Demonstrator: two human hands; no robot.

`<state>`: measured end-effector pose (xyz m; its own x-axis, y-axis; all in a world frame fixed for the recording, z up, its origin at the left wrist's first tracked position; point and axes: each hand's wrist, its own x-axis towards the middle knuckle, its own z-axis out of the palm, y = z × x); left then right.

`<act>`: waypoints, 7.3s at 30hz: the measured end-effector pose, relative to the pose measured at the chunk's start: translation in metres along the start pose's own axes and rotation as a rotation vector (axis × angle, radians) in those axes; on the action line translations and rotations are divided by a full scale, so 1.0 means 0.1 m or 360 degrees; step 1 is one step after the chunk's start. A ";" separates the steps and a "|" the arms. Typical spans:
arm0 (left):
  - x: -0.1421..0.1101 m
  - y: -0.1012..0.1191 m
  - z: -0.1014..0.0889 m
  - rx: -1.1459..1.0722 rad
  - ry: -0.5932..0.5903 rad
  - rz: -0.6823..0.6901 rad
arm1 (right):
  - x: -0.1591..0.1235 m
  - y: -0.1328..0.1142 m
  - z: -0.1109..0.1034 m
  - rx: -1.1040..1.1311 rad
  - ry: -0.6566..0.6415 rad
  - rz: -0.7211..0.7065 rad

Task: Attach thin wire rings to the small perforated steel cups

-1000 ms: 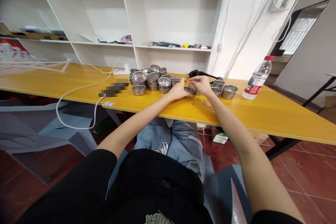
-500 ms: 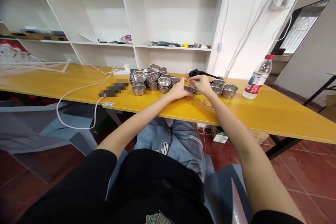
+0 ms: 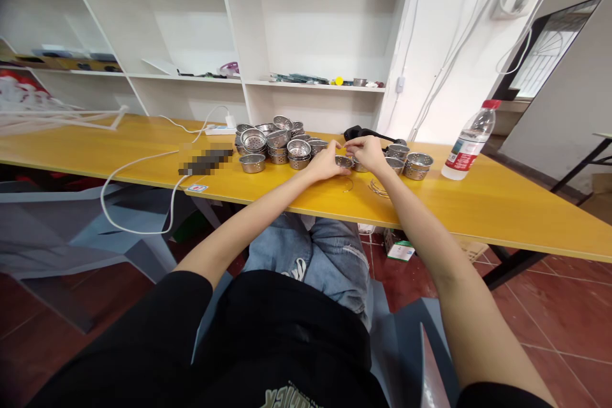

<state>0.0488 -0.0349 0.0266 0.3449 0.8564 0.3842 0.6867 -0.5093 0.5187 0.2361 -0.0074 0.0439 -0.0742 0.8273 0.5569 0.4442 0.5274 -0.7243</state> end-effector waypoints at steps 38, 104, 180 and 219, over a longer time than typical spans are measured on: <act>0.13 0.01 0.09 -0.0819 0.0549 0.0113 | 0.00 -0.03 -0.17 -0.0580 0.0041 -0.0747; 0.19 -0.19 0.18 -0.0752 0.0447 0.0276 | 0.05 0.08 -0.11 -0.0505 0.0083 -0.0585; 0.11 -0.09 -0.05 0.0473 0.0510 0.0767 | -0.06 -0.11 -0.18 -0.1437 0.0085 0.0013; 0.21 -0.30 0.18 -0.0569 0.0004 0.0192 | -0.08 -0.10 0.11 -0.0608 -0.0492 -0.0221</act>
<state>0.0471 0.0000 0.0050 0.4080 0.7884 0.4604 0.3744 -0.6044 0.7033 0.2230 -0.0173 0.0419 -0.3907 0.8033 0.4495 0.7016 0.5760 -0.4195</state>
